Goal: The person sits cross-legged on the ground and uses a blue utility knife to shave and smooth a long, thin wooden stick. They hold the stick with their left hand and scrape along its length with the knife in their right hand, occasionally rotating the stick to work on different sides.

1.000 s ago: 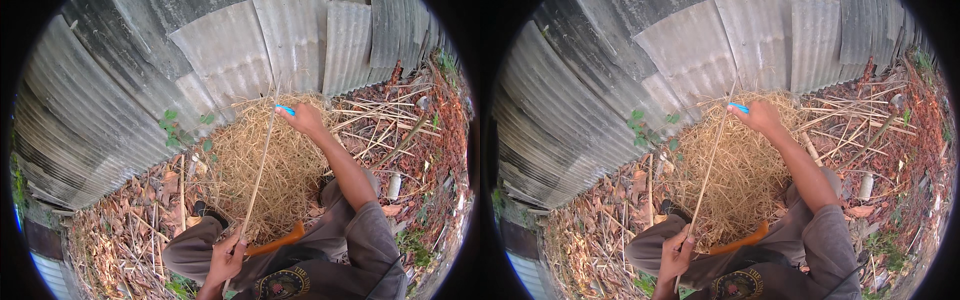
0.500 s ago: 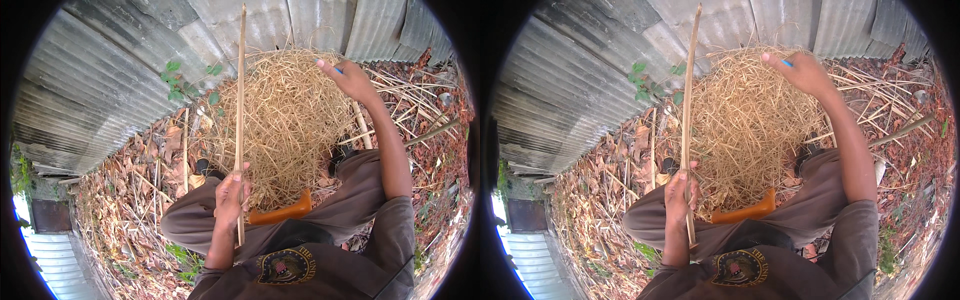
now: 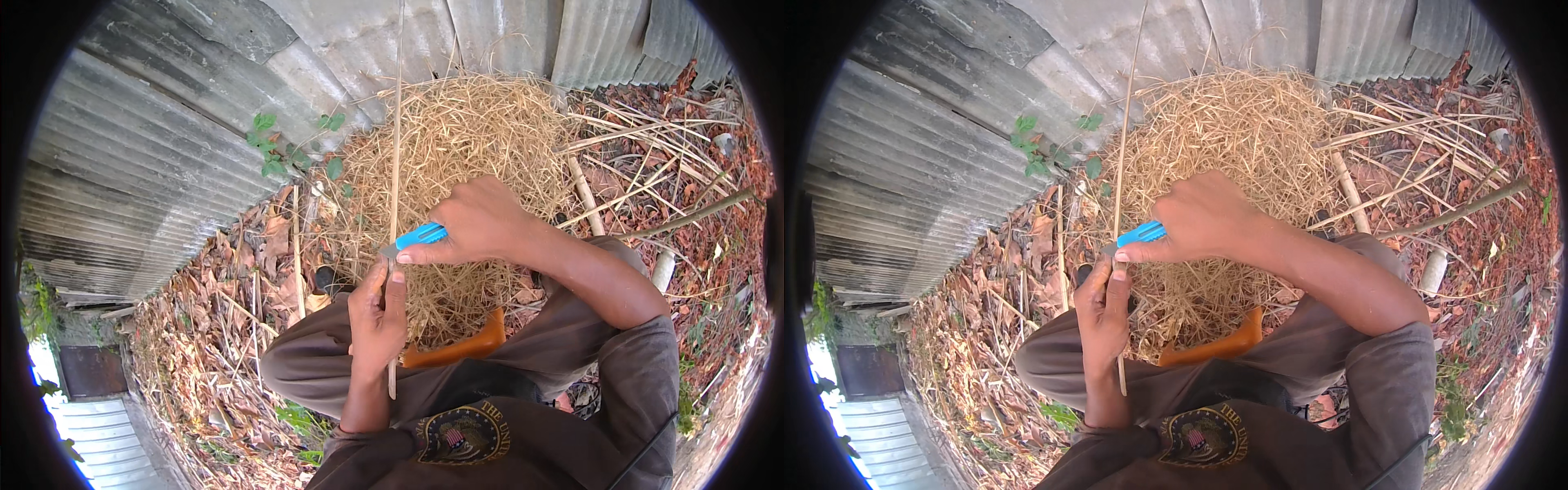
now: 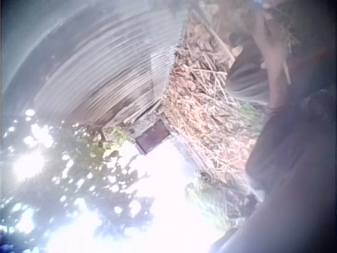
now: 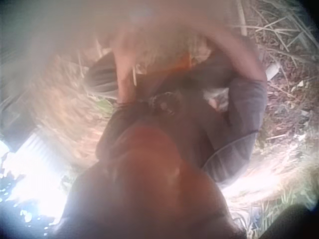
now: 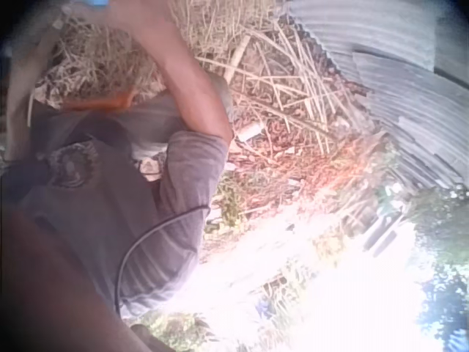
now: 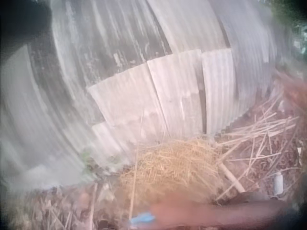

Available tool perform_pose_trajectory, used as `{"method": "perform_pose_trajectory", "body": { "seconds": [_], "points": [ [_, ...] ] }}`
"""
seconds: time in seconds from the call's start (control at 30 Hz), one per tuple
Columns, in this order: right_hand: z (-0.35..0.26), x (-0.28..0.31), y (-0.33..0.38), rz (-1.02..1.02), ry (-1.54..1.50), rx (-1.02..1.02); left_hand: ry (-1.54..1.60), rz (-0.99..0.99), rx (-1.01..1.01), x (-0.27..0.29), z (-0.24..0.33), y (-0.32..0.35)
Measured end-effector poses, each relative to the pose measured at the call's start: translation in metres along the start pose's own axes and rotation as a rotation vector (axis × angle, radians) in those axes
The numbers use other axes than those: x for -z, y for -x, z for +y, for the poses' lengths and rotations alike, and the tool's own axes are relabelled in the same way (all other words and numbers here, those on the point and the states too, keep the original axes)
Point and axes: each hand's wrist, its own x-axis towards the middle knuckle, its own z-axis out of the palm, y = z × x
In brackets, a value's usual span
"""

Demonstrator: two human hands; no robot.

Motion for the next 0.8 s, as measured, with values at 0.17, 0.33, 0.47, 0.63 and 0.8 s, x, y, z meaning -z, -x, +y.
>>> {"method": "perform_pose_trajectory", "body": {
  "seconds": [0.17,0.33,0.47,0.63,0.8],
  "points": [
    [0.052,0.018,-0.030,0.100,0.011,-0.343,-0.049,-0.049,0.017,0.021,0.019,0.041],
    [-0.015,-0.014,-0.001,-0.042,-0.039,-0.104,0.001,-0.077,0.167,0.031,0.022,0.038],
    [-0.021,-0.020,0.006,-0.023,-0.007,-0.088,0.001,-0.066,0.129,0.026,0.013,0.042],
    [0.041,0.000,-0.018,0.119,-0.045,-0.397,0.046,-0.070,-0.023,0.016,0.010,0.064],
    [0.003,-0.006,-0.009,-0.019,-0.078,-0.269,0.000,-0.051,-0.013,0.031,0.006,0.072]
  ]
}}
